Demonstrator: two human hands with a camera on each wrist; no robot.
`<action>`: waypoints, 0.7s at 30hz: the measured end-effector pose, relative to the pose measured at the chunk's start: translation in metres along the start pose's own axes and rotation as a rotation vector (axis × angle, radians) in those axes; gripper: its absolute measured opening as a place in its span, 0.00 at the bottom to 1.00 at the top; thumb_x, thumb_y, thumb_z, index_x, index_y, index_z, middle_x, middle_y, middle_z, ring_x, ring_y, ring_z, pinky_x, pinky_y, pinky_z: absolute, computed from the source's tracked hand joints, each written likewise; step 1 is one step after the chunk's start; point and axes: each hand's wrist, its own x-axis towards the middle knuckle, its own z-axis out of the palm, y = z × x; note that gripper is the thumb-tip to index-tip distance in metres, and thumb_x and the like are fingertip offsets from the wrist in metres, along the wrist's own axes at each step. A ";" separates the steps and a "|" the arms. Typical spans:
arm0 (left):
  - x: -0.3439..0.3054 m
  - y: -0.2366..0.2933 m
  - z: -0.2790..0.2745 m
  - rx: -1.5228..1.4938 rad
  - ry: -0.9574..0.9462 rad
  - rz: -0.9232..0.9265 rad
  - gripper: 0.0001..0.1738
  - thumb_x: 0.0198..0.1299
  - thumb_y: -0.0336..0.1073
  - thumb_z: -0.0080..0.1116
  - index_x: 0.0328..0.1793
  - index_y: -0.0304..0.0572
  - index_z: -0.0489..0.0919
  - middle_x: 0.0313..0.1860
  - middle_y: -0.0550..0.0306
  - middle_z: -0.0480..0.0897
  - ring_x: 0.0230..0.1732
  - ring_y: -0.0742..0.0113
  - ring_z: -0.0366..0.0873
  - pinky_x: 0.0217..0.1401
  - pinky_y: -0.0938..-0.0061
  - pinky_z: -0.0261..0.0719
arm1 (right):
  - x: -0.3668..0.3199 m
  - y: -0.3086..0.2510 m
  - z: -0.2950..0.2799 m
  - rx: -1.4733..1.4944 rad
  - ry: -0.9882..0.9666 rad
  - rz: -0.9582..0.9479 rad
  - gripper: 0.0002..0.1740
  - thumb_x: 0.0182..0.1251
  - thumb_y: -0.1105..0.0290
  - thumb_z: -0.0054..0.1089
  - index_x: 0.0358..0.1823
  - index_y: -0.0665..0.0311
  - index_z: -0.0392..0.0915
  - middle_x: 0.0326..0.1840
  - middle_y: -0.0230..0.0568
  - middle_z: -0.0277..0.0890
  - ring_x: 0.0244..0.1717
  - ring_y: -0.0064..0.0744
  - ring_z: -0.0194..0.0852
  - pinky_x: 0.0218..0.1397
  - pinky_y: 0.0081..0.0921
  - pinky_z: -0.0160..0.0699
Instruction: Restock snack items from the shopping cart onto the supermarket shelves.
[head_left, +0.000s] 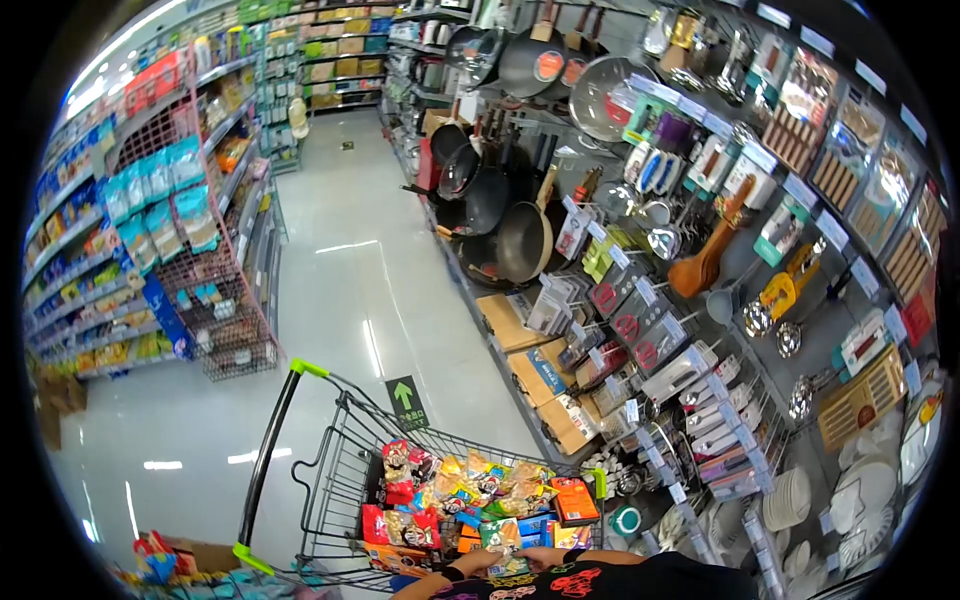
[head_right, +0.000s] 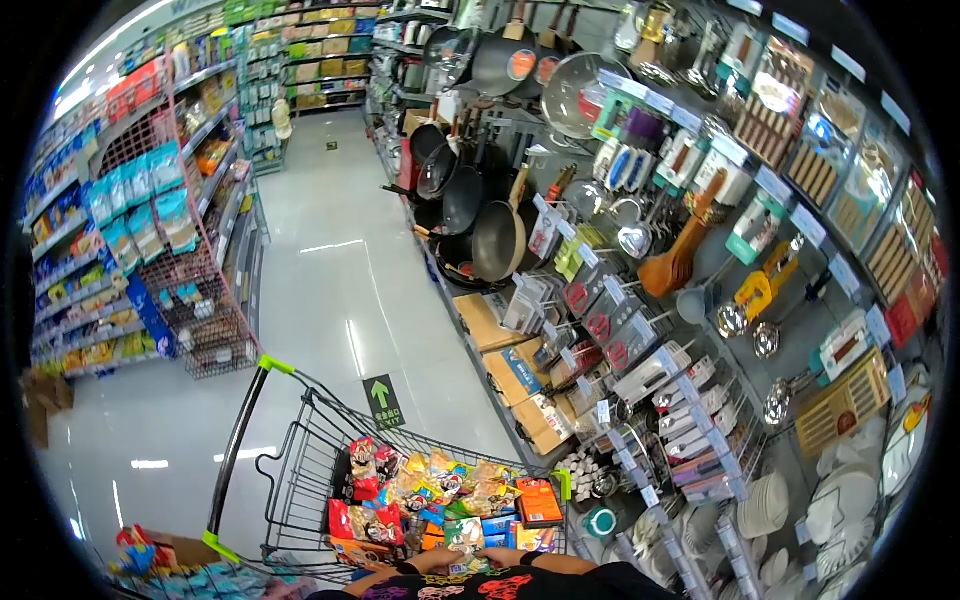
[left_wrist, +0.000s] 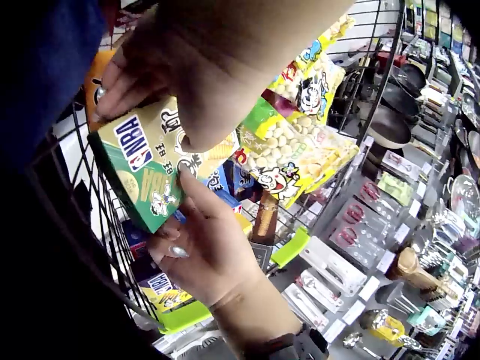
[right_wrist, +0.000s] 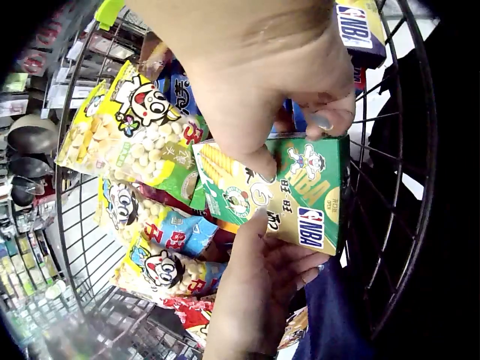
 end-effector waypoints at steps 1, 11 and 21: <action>-0.005 0.001 0.005 -0.008 0.034 0.056 0.43 0.59 0.67 0.40 0.62 0.33 0.69 0.40 0.43 0.80 0.35 0.58 0.80 0.33 0.69 0.77 | 0.000 -0.001 -0.003 -0.002 0.042 0.030 0.23 0.64 0.48 0.53 0.26 0.58 0.57 0.10 0.28 0.46 0.10 0.23 0.43 0.15 0.23 0.49; -0.039 0.024 0.001 0.107 0.178 0.058 0.43 0.58 0.70 0.34 0.62 0.40 0.71 0.35 0.43 0.82 0.28 0.58 0.81 0.31 0.65 0.80 | -0.005 -0.023 0.005 0.072 0.227 0.189 0.23 0.64 0.49 0.54 0.27 0.57 0.57 0.10 0.29 0.49 0.10 0.23 0.44 0.13 0.24 0.46; -0.100 0.062 0.030 0.600 0.578 0.033 0.41 0.58 0.68 0.39 0.45 0.33 0.81 0.49 0.40 0.79 0.48 0.49 0.78 0.47 0.58 0.76 | -0.031 -0.019 0.031 0.401 0.189 -0.106 0.19 0.62 0.53 0.58 0.32 0.57 0.60 0.14 0.29 0.53 0.14 0.22 0.54 0.16 0.20 0.54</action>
